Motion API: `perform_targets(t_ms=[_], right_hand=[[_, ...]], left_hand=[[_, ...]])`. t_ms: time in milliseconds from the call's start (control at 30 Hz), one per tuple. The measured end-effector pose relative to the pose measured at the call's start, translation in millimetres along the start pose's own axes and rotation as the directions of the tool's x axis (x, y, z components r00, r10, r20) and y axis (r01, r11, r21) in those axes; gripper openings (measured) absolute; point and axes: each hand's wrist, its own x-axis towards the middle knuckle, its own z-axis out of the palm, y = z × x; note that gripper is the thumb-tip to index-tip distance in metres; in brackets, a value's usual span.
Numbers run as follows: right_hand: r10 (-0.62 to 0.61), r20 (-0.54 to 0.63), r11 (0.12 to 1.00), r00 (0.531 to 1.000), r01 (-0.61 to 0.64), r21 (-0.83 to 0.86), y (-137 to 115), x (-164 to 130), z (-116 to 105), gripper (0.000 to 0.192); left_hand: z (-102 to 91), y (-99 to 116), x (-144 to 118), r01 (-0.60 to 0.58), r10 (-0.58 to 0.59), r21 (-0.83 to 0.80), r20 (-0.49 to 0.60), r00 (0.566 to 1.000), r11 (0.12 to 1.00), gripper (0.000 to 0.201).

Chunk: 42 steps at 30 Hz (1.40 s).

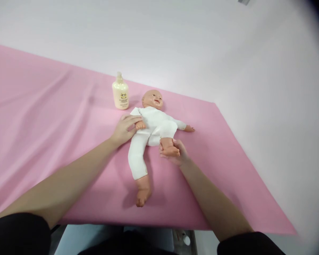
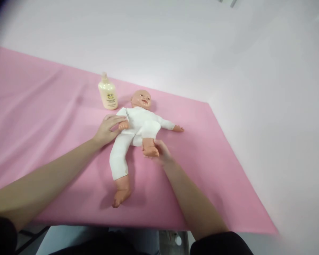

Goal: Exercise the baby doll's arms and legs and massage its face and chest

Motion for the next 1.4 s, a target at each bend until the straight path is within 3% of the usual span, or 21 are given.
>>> perform_targets(t_ms=[100,167,267,367,433,533,667,800,900,1033,1100,1200,1267,1400], right_hand=[[-0.014,-0.092,0.998,0.996,0.008,-0.059,-2.0,-0.3,9.6,0.032],[-0.019,-0.051,0.994,0.999,0.013,-0.107,-0.8,-2.4,11.4,0.032],[0.072,0.157,0.988,0.985,-0.048,-0.148,4.2,-6.7,5.2,0.044],[0.247,0.376,0.962,0.893,-0.179,-0.205,9.6,-10.3,-5.6,0.059],[0.307,0.416,0.942,0.856,-0.212,-0.259,10.3,-11.8,-9.1,0.058],[0.382,0.365,0.895,0.849,-0.240,-0.376,5.1,-13.3,-5.6,0.049],[0.515,0.181,0.736,0.838,-0.324,-0.595,-3.4,-14.8,1.3,0.041],[0.509,0.163,0.730,0.845,-0.323,-0.603,-2.1,-14.4,-2.1,0.047],[0.474,0.301,0.819,0.827,-0.289,-0.496,3.1,-12.5,-3.4,0.052],[0.297,0.555,0.954,0.777,-0.213,-0.212,8.3,-8.5,-0.8,0.056],[0.166,0.588,0.985,0.791,-0.162,-0.060,7.5,-6.2,-0.5,0.055],[0.032,0.430,0.989,0.902,-0.092,0.119,2.1,-3.3,-1.3,0.051],[0.027,0.251,0.980,0.968,-0.074,0.183,-2.4,-2.1,-1.0,0.046],[0.077,-0.019,0.972,0.997,-0.071,0.224,-7.6,0.1,2.9,0.035]], left_hand=[[0.8,-0.8,0.6,-0.022,0.022,0.007,0.018,1.000,1.000,0.028],[0.5,0.1,0.5,0.027,-0.027,-0.014,-0.023,0.999,1.000,0.029],[-0.2,-0.3,0.6,0.170,-0.184,-0.109,-0.125,0.975,0.979,0.032],[0.3,-9.6,2.6,0.317,-0.385,-0.289,-0.220,0.896,0.903,0.034],[0.8,-19.8,4.9,0.349,-0.482,-0.421,-0.266,0.835,0.837,0.034],[-0.5,-32.2,9.0,0.331,-0.562,-0.562,-0.307,0.768,0.758,0.030],[-5.0,-35.4,12.8,0.298,-0.621,-0.669,-0.313,0.718,0.681,0.028],[-5.3,-37.1,13.1,0.303,-0.642,-0.678,-0.325,0.694,0.670,0.030],[-1.5,-38.6,11.1,0.313,-0.599,-0.609,-0.345,0.722,0.728,0.028],[1.5,-25.9,4.9,0.294,-0.443,-0.414,-0.331,0.833,0.861,0.031],[0.4,-14.6,1.7,0.264,-0.338,-0.269,-0.282,0.898,0.926,0.033],[-2.1,-2.0,-0.6,0.111,-0.121,-0.079,-0.144,0.982,0.991,0.031],[-2.8,0.5,-0.3,0.006,-0.006,-0.014,-0.037,0.999,1.000,0.029],[-2.2,-2.2,1.5,-0.065,0.062,0.043,0.082,0.995,0.997,0.027]])
